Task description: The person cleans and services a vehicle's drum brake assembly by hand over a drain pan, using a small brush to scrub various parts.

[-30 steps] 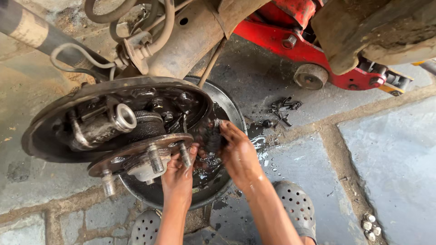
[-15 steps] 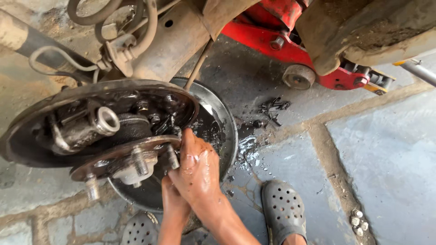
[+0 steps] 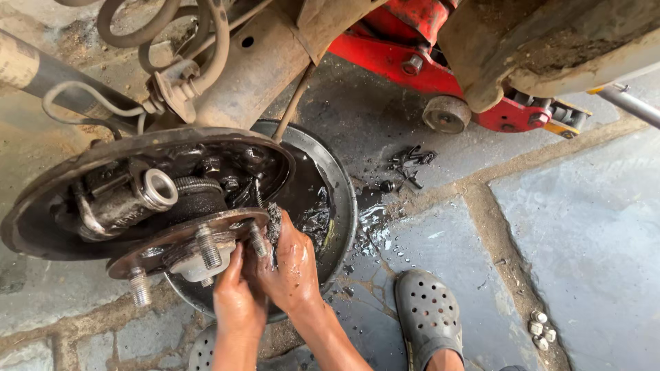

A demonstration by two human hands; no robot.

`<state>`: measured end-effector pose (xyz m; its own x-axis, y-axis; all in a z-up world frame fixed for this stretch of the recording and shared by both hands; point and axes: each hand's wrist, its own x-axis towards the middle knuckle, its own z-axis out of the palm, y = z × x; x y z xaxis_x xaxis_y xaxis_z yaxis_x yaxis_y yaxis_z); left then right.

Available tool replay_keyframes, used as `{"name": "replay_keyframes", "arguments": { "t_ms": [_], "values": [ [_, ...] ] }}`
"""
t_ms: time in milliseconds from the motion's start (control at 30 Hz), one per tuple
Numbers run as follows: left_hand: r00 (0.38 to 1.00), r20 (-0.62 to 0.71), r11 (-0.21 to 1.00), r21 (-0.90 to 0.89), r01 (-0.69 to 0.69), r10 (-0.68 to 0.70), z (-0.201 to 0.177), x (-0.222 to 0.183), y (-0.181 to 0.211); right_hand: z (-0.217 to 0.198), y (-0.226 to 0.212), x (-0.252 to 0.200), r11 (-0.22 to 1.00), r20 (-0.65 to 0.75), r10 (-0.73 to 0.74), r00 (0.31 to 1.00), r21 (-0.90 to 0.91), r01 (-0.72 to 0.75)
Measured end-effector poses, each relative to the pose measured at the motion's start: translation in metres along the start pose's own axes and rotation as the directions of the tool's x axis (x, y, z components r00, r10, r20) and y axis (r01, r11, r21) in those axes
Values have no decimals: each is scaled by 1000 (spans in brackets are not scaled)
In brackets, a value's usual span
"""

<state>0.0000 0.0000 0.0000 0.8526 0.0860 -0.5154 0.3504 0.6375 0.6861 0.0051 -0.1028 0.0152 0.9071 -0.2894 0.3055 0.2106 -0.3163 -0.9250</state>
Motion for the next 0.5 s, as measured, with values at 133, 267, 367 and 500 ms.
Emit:
{"name": "replay_keyframes", "arguments": {
  "t_ms": [133, 267, 367, 500],
  "values": [
    [987, 156, 993, 116, -39, 21, 19, -5, 17, -7, -17, 2, 994, -27, 39, 999, 100, -37],
    [978, 198, 972, 235, 23, -71, 33, -13, 18, -15, -33, -10, 984, -91, 132, 987, 131, -120],
    [949, 303, 969, 249, 12, -89, 40, -9, 21, -9, -29, -39, 879, -44, 442, 896, 223, -423],
    [926, 375, 968, 247, -54, -44, 31, -5, 13, 3, 16, -80, 753, -32, 593, 805, 378, -539]
  ]
}}
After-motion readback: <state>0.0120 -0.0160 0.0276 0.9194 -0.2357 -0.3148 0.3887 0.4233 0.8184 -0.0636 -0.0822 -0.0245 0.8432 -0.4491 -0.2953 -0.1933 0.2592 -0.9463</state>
